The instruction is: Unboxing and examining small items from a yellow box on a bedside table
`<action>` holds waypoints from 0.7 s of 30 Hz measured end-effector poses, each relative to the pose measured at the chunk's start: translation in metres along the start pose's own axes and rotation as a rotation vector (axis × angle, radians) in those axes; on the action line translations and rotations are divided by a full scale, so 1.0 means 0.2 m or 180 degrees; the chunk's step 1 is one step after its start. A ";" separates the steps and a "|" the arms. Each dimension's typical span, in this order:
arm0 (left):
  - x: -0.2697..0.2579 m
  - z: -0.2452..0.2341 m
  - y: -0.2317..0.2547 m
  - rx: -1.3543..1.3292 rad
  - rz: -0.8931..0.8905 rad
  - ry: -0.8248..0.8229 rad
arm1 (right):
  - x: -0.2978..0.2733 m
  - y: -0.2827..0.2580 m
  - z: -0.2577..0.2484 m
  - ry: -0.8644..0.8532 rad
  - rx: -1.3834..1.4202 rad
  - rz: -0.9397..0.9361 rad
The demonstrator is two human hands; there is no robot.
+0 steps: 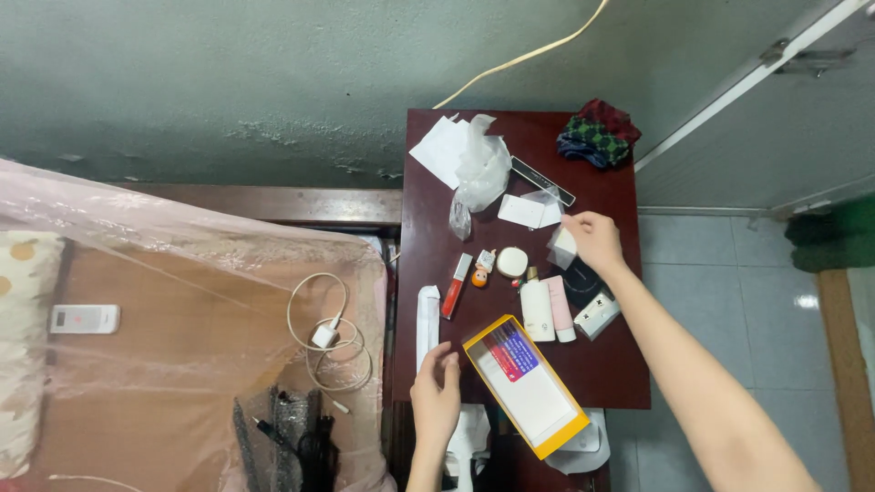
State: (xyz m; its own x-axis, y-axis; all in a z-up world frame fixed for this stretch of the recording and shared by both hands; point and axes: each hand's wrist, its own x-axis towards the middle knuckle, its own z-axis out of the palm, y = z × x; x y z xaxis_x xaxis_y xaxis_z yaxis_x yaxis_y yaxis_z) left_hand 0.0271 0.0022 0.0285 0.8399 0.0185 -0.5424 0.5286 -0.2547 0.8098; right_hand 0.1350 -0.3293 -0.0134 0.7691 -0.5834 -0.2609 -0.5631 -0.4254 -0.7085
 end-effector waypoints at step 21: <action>0.06 0.15 0.10 -0.1632 -0.0769 -0.0784 | -0.15 -0.21 0.20 -0.0324 -0.0332 -0.0384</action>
State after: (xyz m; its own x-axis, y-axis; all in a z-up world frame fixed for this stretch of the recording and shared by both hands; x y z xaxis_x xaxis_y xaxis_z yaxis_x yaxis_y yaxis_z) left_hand 0.0439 -0.0322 0.0310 0.6684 -0.2216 -0.7101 0.7435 0.2273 0.6289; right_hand 0.1481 -0.2668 -0.0016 0.8566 -0.4532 -0.2469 -0.4891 -0.5605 -0.6683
